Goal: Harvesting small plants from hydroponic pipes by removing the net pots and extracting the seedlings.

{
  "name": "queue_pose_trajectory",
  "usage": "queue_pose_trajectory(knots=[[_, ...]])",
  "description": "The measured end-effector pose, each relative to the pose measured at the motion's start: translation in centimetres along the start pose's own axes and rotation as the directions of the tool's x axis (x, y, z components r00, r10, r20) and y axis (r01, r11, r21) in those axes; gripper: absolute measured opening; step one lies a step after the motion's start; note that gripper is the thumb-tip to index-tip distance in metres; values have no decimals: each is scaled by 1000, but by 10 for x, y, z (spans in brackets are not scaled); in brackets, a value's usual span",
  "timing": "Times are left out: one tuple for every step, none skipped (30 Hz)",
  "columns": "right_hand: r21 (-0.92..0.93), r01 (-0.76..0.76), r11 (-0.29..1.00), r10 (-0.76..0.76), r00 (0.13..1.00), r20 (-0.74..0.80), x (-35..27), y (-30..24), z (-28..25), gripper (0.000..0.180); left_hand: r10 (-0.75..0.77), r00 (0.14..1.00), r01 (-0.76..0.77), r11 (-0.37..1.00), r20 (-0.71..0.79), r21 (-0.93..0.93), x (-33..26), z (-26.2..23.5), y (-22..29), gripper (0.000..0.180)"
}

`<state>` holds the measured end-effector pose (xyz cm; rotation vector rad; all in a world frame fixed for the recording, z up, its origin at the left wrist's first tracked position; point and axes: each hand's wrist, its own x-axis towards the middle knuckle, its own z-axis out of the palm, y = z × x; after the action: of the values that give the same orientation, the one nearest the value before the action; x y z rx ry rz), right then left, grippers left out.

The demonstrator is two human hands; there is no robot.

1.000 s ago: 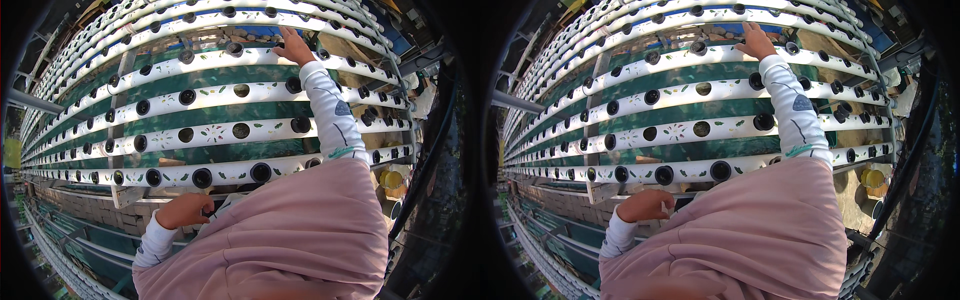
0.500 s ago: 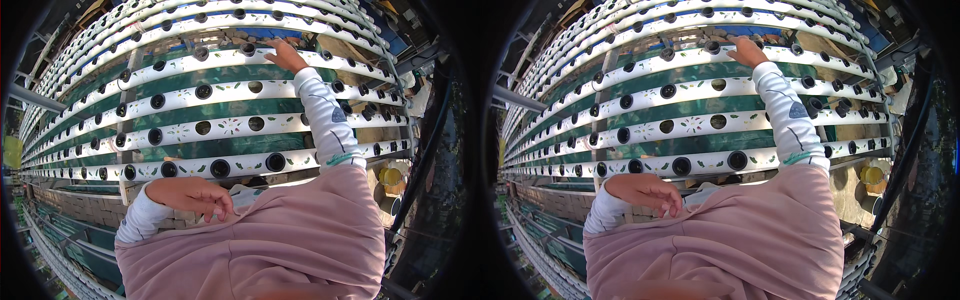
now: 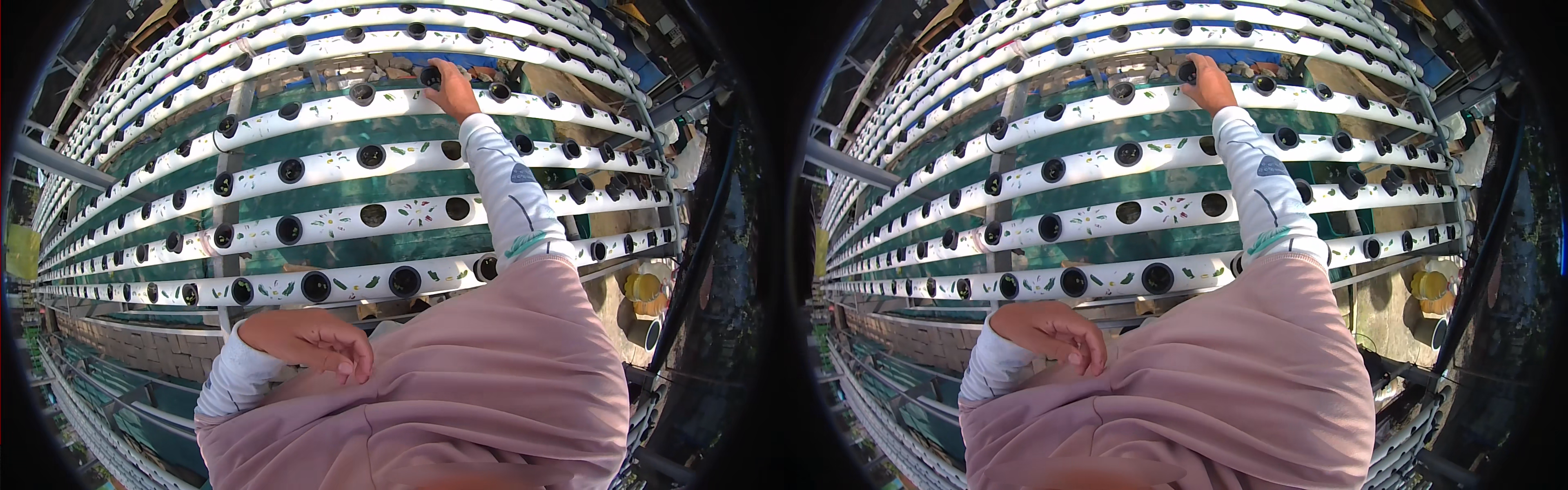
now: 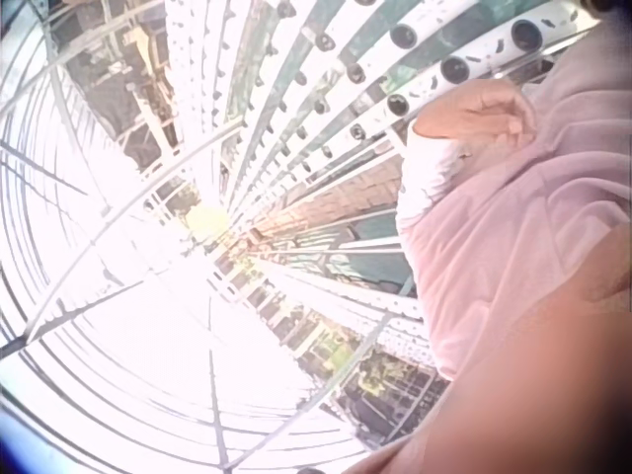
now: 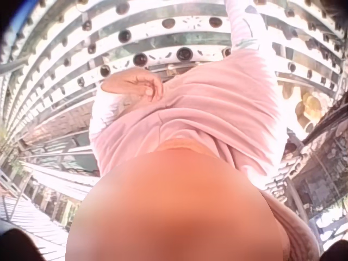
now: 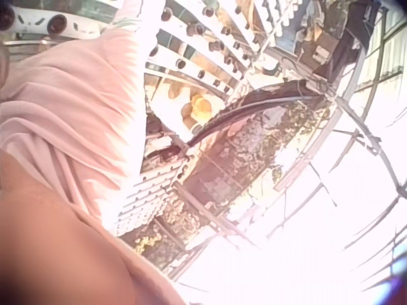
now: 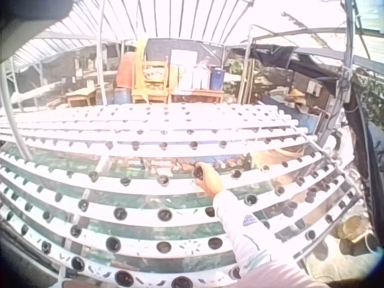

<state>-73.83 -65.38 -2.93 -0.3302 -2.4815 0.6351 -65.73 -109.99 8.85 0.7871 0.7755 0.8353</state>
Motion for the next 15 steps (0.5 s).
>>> queue_pose_trajectory(knots=[[41, 49, 998, -48, 999, -10, -1, -7, -6, 65, -50, 995, 64, 985, -85, 163, -4, 0, -5, 19], [37, 78, 996, -78, 997, -20, -3, -15, -10, 66, -87, 980, 140, 939, -177, 316, -6, -1, -9, 19], [34, 116, 993, -115, 993, -38, -6, -22, -14, 66, -106, 957, 224, 865, -272, 450, -9, -2, -14, 19], [30, 163, 986, -161, 985, -59, -9, -29, -19, 67, -119, 961, 241, 809, -251, 537, -11, -1, -18, 19], [18, 187, 982, -185, 980, -69, -12, -36, -23, 67, -133, 963, 252, 746, -233, 617, -14, 0, -21, 19], [6, 219, 976, -217, 973, -82, -15, -42, -28, 67, -227, 944, 330, 659, -239, 676, -15, 0, -23, 19], [-8, 235, 972, -235, 968, -86, -19, -48, -32, 67, -264, 945, 326, 733, -192, 597, -17, -2, -23, 20], [10, 243, 970, -241, 965, -105, -22, -55, -36, 67, -374, 914, 400, 772, -155, 495, -18, -3, -22, 20], [24, 238, 971, -234, 965, -115, -26, -61, -40, 68, -476, 873, 477, 789, -105, 389, -19, -4, -20, 21], [36, 234, 972, -227, 965, -127, -29, -67, -45, 68, -492, 865, 490, 786, -100, 378, -20, -6, -18, 22], [27, 242, 970, -235, 959, -157, -32, -74, -51, 68, -507, 857, 503, 782, -95, 367, -21, -7, -17, 23], [31, 230, 973, -221, 960, -170, -37, -80, -56, 68, -543, 834, 539, 770, -93, 341, -21, -9, -16, 24], [36, 218, 975, -208, 961, -184, -41, -86, -61, 69, -549, 825, 554, 742, -133, 378, -20, -8, -18, 25], [41, 207, 977, -195, 961, -198, -45, -92, -67, 69, -573, 801, 590, 703, -176, 397, -17, -6, -21, 25], [68, 243, 968, -222, 947, -231, -48, -98, -73, 70, -601, 770, 631, 665, -214, 400, -15, -5, -25, 26]])
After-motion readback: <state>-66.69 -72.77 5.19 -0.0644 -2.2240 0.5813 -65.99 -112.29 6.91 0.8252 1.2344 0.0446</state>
